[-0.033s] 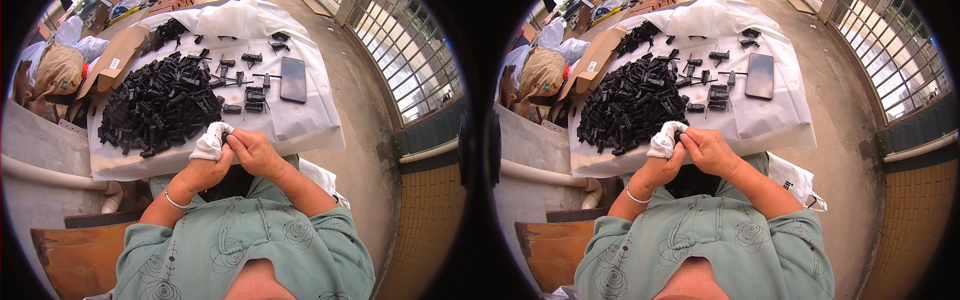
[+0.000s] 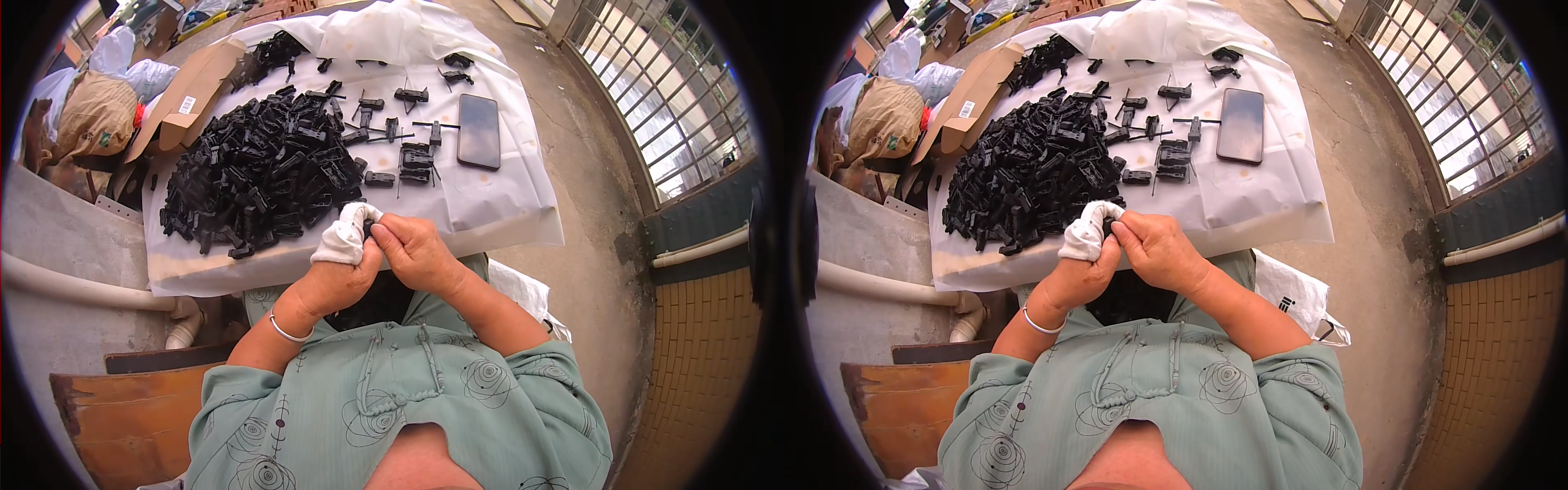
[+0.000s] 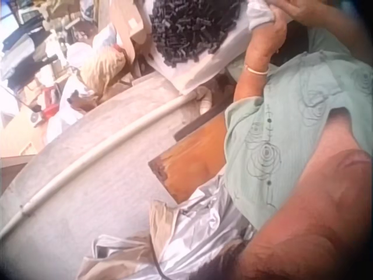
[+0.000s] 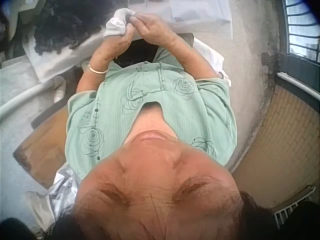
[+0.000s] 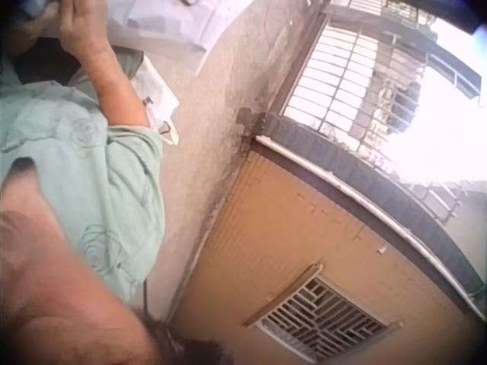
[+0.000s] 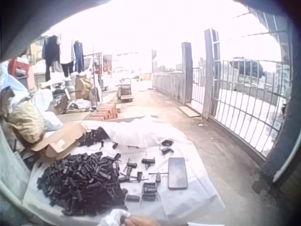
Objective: Wiping and inspecting small black plastic manufacturing components using a white cloth.
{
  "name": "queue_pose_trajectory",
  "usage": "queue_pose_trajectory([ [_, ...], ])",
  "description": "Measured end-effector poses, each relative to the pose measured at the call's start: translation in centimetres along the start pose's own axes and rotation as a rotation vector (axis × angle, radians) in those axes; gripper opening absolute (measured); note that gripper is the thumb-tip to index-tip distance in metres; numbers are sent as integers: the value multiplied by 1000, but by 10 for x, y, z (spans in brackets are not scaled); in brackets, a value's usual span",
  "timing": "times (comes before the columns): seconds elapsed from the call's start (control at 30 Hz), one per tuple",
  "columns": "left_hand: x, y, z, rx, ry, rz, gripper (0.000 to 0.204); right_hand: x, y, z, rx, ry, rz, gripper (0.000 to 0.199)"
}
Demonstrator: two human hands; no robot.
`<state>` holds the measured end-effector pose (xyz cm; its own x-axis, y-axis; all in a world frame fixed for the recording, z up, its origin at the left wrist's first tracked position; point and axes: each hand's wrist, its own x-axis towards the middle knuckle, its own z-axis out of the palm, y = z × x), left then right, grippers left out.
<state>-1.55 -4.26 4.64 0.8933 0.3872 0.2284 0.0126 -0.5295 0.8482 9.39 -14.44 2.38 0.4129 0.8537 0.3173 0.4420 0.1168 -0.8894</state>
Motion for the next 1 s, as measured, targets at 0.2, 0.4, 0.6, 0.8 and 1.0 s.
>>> queue_pose_trajectory([
  [0.2, 2, -16, 12, -33, -42, 34, 24, -15, 21, 1, 83, 40, 67, 21],
  [0.4, 8, -29, -9, -66, 83, 40, 25, -8, 28, -25, -267, 129, -12, 20],
  [0.6, 2, -23, -12, -60, 24, -85, 17, 13, 40, -27, -616, 198, 7, 18],
  [0.8, 2, -18, -18, 1, -56, -71, 17, 29, 58, -14, -866, 135, 89, 25],
  [1.0, -9, -22, -19, 172, -365, 17, 36, 29, 61, -15, -897, 102, 72, 21],
])
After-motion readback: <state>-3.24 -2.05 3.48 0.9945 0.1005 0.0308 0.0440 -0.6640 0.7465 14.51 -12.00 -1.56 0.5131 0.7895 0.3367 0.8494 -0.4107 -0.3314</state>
